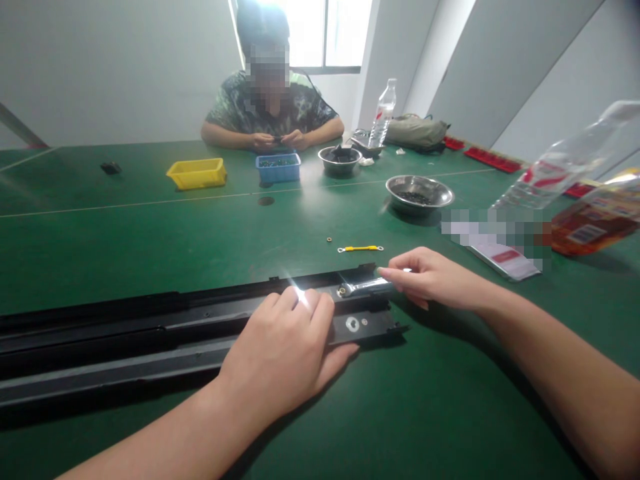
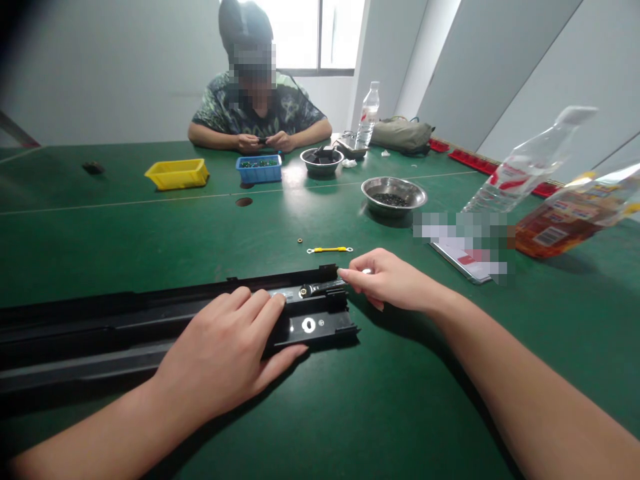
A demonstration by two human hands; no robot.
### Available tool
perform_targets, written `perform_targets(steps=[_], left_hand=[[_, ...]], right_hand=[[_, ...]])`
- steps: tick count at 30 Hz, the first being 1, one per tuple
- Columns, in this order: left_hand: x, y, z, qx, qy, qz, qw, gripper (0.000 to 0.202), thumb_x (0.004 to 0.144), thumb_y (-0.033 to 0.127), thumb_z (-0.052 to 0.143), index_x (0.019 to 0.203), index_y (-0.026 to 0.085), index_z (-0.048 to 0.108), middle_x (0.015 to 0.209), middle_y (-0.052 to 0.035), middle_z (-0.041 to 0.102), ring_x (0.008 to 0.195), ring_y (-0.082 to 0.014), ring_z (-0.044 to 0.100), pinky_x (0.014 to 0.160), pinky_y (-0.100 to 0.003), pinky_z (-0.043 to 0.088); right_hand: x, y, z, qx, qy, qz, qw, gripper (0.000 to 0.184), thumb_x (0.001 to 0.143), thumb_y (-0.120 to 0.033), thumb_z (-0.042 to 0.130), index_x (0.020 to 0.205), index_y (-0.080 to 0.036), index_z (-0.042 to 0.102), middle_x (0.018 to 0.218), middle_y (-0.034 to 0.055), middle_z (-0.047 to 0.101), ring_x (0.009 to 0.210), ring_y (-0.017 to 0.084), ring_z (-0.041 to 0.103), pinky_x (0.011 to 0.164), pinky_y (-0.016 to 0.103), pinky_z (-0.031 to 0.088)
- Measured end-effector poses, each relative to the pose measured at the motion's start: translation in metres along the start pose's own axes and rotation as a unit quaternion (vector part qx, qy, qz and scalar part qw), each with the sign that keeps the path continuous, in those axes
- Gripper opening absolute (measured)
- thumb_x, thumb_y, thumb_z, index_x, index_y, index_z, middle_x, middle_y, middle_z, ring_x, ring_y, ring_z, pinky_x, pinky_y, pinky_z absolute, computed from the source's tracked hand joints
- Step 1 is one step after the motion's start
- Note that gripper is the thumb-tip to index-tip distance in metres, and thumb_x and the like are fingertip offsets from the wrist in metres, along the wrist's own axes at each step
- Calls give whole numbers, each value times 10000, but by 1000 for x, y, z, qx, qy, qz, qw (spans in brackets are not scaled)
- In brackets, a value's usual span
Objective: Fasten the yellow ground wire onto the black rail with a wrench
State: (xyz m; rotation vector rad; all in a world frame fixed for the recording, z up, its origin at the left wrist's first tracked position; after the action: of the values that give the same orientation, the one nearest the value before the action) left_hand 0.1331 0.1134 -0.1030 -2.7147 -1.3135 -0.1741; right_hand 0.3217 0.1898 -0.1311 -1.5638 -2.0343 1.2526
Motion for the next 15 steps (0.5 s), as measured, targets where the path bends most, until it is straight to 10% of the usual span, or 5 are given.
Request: perform_targets(steps=[15], left_hand=[[-1, -1, 0, 1, -5, -2, 1000, 453, 1000, 614, 383, 1073, 206, 566, 941, -106, 609, 890, -309, 550, 767, -463, 462]], right_hand=[[-10, 4, 5, -8, -100, 12, 995, 504, 927, -598, 623, 632, -196, 547, 496, -18, 537, 454, 119, 463, 461, 258, 289]])
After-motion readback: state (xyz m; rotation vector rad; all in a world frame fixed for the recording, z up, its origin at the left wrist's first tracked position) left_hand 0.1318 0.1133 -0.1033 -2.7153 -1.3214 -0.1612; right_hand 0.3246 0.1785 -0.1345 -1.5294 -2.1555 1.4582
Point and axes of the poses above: each hand's wrist, its own x-axis towards the middle knuckle, its own z-axis out of the palm, y = z × x, the point moved 9 cm from there along x, towards the middle knuckle
